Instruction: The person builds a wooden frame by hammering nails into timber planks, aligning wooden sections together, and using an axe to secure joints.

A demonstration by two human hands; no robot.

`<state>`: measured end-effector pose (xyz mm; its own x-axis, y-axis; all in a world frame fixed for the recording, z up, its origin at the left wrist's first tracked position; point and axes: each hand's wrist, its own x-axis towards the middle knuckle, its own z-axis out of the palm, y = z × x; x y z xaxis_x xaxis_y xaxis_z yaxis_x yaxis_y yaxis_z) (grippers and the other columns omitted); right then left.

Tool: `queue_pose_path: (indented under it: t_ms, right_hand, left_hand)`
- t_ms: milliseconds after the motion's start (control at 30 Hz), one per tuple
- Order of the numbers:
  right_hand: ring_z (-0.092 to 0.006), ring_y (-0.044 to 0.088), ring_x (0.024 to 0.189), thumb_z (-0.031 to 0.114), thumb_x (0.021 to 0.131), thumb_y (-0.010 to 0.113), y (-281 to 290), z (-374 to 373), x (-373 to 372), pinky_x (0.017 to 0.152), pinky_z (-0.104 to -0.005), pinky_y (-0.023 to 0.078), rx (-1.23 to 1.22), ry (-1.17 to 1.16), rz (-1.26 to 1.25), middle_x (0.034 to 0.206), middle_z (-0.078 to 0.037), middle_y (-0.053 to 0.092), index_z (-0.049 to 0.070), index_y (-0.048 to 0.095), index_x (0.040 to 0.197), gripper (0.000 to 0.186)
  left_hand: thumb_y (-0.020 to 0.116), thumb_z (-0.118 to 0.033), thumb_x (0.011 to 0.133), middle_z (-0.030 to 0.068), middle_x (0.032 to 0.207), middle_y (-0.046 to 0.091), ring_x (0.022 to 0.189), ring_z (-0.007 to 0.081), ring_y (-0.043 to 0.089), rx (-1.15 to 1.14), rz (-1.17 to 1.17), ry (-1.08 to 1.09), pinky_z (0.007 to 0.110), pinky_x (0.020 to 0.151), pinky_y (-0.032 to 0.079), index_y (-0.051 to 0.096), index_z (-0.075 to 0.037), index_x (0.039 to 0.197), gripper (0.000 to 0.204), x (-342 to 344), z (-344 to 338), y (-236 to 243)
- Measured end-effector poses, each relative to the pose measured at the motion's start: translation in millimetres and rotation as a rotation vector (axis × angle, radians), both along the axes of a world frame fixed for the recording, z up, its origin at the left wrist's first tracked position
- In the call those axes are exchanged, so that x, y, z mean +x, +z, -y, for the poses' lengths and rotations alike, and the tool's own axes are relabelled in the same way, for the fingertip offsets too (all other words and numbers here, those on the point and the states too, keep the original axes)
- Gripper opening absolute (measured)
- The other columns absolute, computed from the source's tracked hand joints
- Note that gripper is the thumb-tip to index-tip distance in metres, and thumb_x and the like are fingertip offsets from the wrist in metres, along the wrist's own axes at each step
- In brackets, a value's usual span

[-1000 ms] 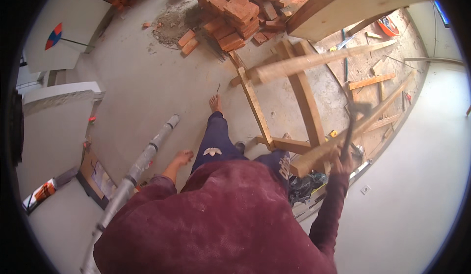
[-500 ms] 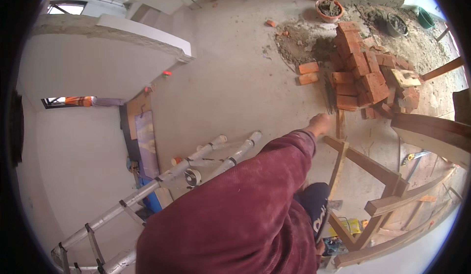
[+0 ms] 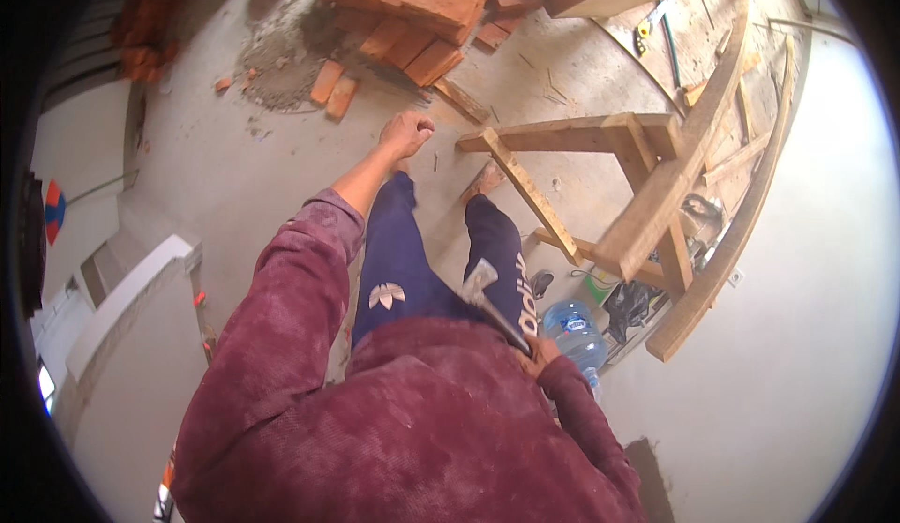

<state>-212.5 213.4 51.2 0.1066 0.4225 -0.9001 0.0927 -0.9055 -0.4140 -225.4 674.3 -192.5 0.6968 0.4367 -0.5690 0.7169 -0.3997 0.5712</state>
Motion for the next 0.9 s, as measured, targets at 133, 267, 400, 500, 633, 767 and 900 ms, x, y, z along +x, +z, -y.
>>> queue_pose_path:
  t_ms: [133, 267, 400, 500, 633, 767, 900]
  right_hand:
    - [-0.0214, 0.056, 0.058, 0.041, 0.089, 0.069, -1.0, -18.1, -22.8, 0.061, -0.0388, 0.048, -0.144, -0.100, -0.114, 0.067, -0.016, 0.059, 0.007, 0.070, 0.107, 0.038]
    - [-0.0314, 0.065, 0.069, 0.045, 0.089, 0.068, -19.3, -53.2, -35.2, 0.066, -0.0425, 0.051, -0.417, -0.091, -0.228, 0.074, -0.019, 0.066, 0.011, 0.071, 0.111, 0.041]
    - [-0.0363, 0.070, 0.076, 0.044, 0.087, 0.069, -21.1, -55.3, -47.3, 0.072, -0.0432, 0.055, -0.773, -0.254, -0.353, 0.080, -0.019, 0.071, 0.012, 0.072, 0.110, 0.040]
    - [-0.0227, 0.069, 0.075, 0.037, 0.083, 0.076, -17.1, -34.0, -66.3, 0.071, -0.0347, 0.054, -0.783, -0.264, -0.376, 0.080, -0.011, 0.069, 0.010, 0.071, 0.108, 0.037]
    - [-0.0244, 0.069, 0.077, 0.035, 0.082, 0.075, -15.1, -13.9, -81.3, 0.072, -0.0358, 0.054, -0.834, -0.359, -0.440, 0.082, -0.012, 0.069, 0.011, 0.071, 0.108, 0.036]
    - [-0.0261, 0.069, 0.078, 0.033, 0.080, 0.074, -17.4, -19.4, -77.9, 0.072, -0.0370, 0.054, -0.832, -0.414, -0.458, 0.084, -0.013, 0.070, 0.012, 0.071, 0.108, 0.036]
    - [-0.0277, 0.069, 0.080, 0.031, 0.078, 0.073, -23.5, -22.4, -75.7, 0.073, -0.0382, 0.054, -0.807, -0.433, -0.454, 0.086, -0.014, 0.070, 0.012, 0.071, 0.109, 0.036]
  left_hand:
    - [0.063, -0.019, 0.090, 0.0100, 0.110, 0.070, 0.107, 0.0309, 0.065, 0.046, 0.101, -0.310, 0.043, 0.091, 0.051, 0.075, -0.015, 0.100, 0.016, 50.9, -10.0, -100.8]
    - [0.061, -0.016, 0.087, 0.0141, 0.110, 0.069, 0.106, 0.0342, 0.065, 0.039, 0.183, -0.506, 0.045, 0.088, 0.052, 0.073, -0.012, 0.096, 0.015, 116.3, 0.3, -240.9]
    - [0.057, -0.012, 0.087, 0.0186, 0.108, 0.069, 0.103, 0.0376, 0.066, -0.057, 0.002, -0.524, 0.045, 0.086, 0.053, 0.072, -0.005, 0.098, 0.020, 169.3, 46.3, -367.3]
    - [0.049, -0.014, 0.092, 0.0197, 0.113, 0.069, 0.107, 0.0384, 0.066, -0.065, -0.066, -0.523, 0.044, 0.090, 0.052, 0.074, -0.004, 0.100, 0.028, 185.7, 65.7, -426.8]
    - [0.054, -0.008, 0.088, 0.0207, 0.104, 0.070, 0.099, 0.0368, 0.069, 0.147, 0.169, -0.746, 0.045, 0.083, 0.054, 0.072, -0.001, 0.095, 0.021, 176.3, 78.8, -477.6]
    - [0.056, -0.004, 0.087, 0.0182, 0.100, 0.071, 0.097, 0.0344, 0.070, 0.110, -0.002, -0.718, 0.045, 0.080, 0.056, 0.071, -0.002, 0.096, 0.018, 179.4, 86.9, -491.9]
    - [0.054, -0.008, 0.091, 0.0159, 0.111, 0.069, 0.101, 0.0350, 0.068, 0.139, 0.052, -0.805, 0.045, 0.083, 0.055, 0.069, -0.005, 0.105, 0.021, 188.6, 92.6, -498.8]
